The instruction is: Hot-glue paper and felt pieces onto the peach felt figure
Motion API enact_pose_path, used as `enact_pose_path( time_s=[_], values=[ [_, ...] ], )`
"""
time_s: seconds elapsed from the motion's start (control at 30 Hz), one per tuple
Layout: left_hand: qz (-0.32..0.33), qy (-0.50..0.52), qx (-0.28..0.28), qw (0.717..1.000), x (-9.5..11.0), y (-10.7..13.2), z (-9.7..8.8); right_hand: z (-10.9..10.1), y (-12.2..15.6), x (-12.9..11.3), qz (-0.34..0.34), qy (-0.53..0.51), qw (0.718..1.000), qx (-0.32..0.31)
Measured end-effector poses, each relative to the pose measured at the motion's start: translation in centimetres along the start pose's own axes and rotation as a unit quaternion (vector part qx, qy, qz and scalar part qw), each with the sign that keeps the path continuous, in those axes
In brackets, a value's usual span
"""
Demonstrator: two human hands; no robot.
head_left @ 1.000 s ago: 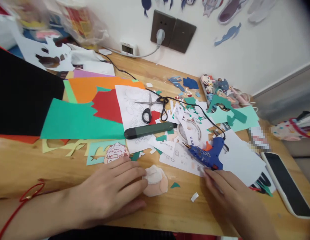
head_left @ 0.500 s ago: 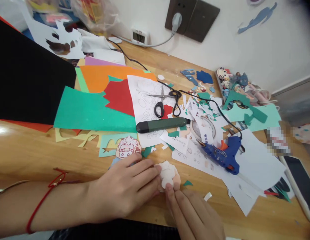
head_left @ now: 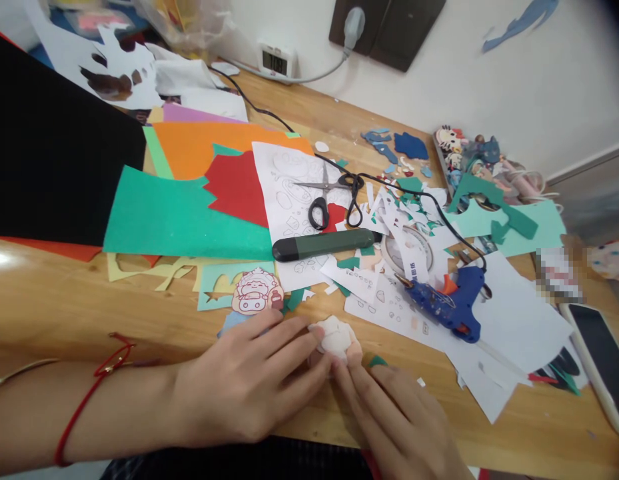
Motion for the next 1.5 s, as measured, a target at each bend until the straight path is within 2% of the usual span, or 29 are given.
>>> enact_pose_path(
  time_s=[0.13, 0.23, 0.33, 0.47, 0.67, 0.83, 1.13, 1.5],
  values=[
    [0.06, 0.012, 0.036, 0.997, 0.6, -0.4, -0.6, 0.2, 0.7, 0.6, 0.016, -0.031, 0.999, 0.01],
    [0.105, 0.026, 0.017, 0.994, 1.0, -0.5, -0.6, 0.8, 1.4, 0.9, 0.032, -0.062, 0.997, 0.014],
    [0.117, 0.026, 0.0, 0.993, 1.3, -0.4, -0.4, 1.4, 2.0, 1.1, 0.055, -0.096, 0.994, 0.017],
    [0.104, 0.032, -0.013, 0.994, 1.3, -0.4, -0.5, 1.9, 2.3, 1.2, 0.059, -0.129, 0.989, 0.036],
    [0.105, 0.032, -0.022, 0.994, 1.2, -0.4, -0.6, 2.2, 2.1, 1.1, 0.064, -0.138, 0.988, 0.026],
    [0.105, 0.046, -0.01, 0.993, 1.2, -0.5, -0.6, 2.2, 1.4, 1.2, 0.126, -0.167, 0.976, 0.055],
    [0.092, 0.053, 0.009, 0.994, 0.9, -0.5, -0.7, 1.4, 0.2, 1.8, 0.191, -0.232, 0.953, 0.043],
    [0.094, 0.058, 0.002, 0.994, 0.8, -0.5, -0.7, 1.9, -0.2, 1.6, 0.186, -0.244, 0.951, 0.03]
  ],
)
Point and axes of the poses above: each hand's wrist, its own y-axis away from the middle knuckle, its own z-axis out of the palm, x = y × z, the point moved 3 cm from there along -y, towards the middle knuckle, and after that the axes turned 15 degrees about z, right-handed, at the moved point
